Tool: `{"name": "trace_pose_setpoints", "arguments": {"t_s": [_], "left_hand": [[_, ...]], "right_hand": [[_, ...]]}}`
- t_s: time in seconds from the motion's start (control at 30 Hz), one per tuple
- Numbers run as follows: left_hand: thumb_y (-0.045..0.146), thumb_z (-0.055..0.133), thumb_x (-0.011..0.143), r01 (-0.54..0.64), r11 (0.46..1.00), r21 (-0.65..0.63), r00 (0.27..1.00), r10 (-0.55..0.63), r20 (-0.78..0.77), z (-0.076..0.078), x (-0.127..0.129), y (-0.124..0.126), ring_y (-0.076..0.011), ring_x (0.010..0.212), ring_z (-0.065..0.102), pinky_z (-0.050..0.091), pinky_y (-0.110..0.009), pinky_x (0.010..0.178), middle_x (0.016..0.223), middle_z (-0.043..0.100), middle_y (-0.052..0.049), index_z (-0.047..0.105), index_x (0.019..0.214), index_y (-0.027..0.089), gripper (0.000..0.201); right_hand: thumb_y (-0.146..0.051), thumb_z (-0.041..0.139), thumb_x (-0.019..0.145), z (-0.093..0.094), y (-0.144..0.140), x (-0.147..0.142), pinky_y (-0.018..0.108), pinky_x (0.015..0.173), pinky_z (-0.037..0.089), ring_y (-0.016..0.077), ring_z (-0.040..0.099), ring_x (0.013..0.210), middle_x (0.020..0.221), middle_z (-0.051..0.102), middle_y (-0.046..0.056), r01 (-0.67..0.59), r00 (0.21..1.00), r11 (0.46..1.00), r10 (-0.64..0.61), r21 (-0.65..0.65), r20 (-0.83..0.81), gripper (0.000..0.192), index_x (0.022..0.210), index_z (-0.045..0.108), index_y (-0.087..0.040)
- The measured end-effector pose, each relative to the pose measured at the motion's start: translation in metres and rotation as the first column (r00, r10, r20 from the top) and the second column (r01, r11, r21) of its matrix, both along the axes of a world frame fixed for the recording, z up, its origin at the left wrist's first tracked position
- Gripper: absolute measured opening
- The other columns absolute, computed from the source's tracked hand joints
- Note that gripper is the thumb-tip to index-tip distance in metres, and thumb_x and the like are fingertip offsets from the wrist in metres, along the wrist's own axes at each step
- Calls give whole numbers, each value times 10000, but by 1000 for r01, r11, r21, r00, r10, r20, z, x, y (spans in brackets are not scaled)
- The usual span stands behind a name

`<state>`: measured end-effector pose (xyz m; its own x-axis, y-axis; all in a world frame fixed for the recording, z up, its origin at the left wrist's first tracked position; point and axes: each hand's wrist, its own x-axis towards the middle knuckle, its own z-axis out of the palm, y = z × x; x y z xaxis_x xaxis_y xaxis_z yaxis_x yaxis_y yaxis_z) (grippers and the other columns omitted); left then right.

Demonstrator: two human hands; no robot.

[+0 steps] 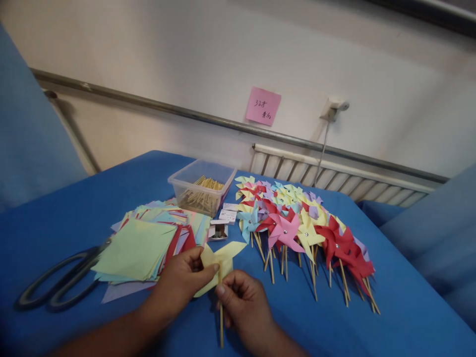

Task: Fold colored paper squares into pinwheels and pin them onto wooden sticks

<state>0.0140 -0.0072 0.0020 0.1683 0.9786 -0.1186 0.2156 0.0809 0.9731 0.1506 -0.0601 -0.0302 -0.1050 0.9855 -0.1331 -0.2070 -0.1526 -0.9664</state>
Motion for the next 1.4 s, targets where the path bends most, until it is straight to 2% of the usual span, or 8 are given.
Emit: {"name": "trace_pose_setpoints", "arguments": {"t_s": [0.13, 0.33, 0.6, 1.0, 1.23, 1.4], "left_hand": [[290, 635, 648, -2, 1000, -10, 1000, 1, -12, 1, 1, -1, -121, 511, 479, 345, -229, 479, 539, 534, 35, 543, 618, 166, 157], [284, 631, 638, -2, 1000, -25, 1000, 2, -6, 2, 2, -1, -135, 531, 511, 360, -234, 490, 559, 563, 23, 552, 627, 163, 145], [298, 646, 629, -8, 999, -35, 1000, 9, 6, 3, 1, -1, -132, 520, 510, 360, -226, 482, 544, 562, 29, 558, 613, 169, 157], [293, 619, 648, -6, 998, 55, 996, 11, -88, -6, -1, 0, -122, 498, 473, 329, -218, 462, 513, 521, 40, 528, 569, 184, 162], [310, 673, 627, -2, 1000, 27, 1000, 2, 10, -2, -2, 3, -144, 539, 543, 380, -228, 495, 561, 594, 19, 608, 642, 163, 162], [346, 677, 658, 13, 1000, 10, 998, -13, 57, -3, -5, 5, -144, 554, 555, 398, -228, 505, 577, 601, 19, 607, 671, 161, 197]], "right_hand": [[-542, 694, 707, -1, 0, 0, 155, 341, 239, 23, 349, 314, 461, 512, -69, 7, 1000, 1000, -7, 3, 16, 422, 660, 531, -155], [-550, 704, 690, 0, 0, -1, 150, 345, 240, 24, 333, 321, 423, 447, -92, 17, 999, 1000, -17, 2, 50, 431, 641, 517, -164], [-562, 693, 690, 0, 1, -1, 149, 332, 251, 30, 349, 308, 410, 451, -92, 7, 999, 1000, -6, -18, 53, 440, 646, 502, -168], [-643, 665, 651, 1, 4, -5, 153, 322, 235, 35, 328, 285, 357, 428, -91, 36, 993, 998, -30, -52, 117, 504, 607, 483, -175], [-653, 675, 621, 2, 7, -7, 164, 321, 243, 42, 327, 289, 371, 429, -90, 58, 992, 997, -53, -42, 112, 509, 595, 488, -180], [-628, 672, 642, 4, 7, -9, 173, 337, 235, 44, 315, 309, 369, 414, -90, 66, 992, 998, -64, -12, 110, 489, 587, 487, -179]]}}
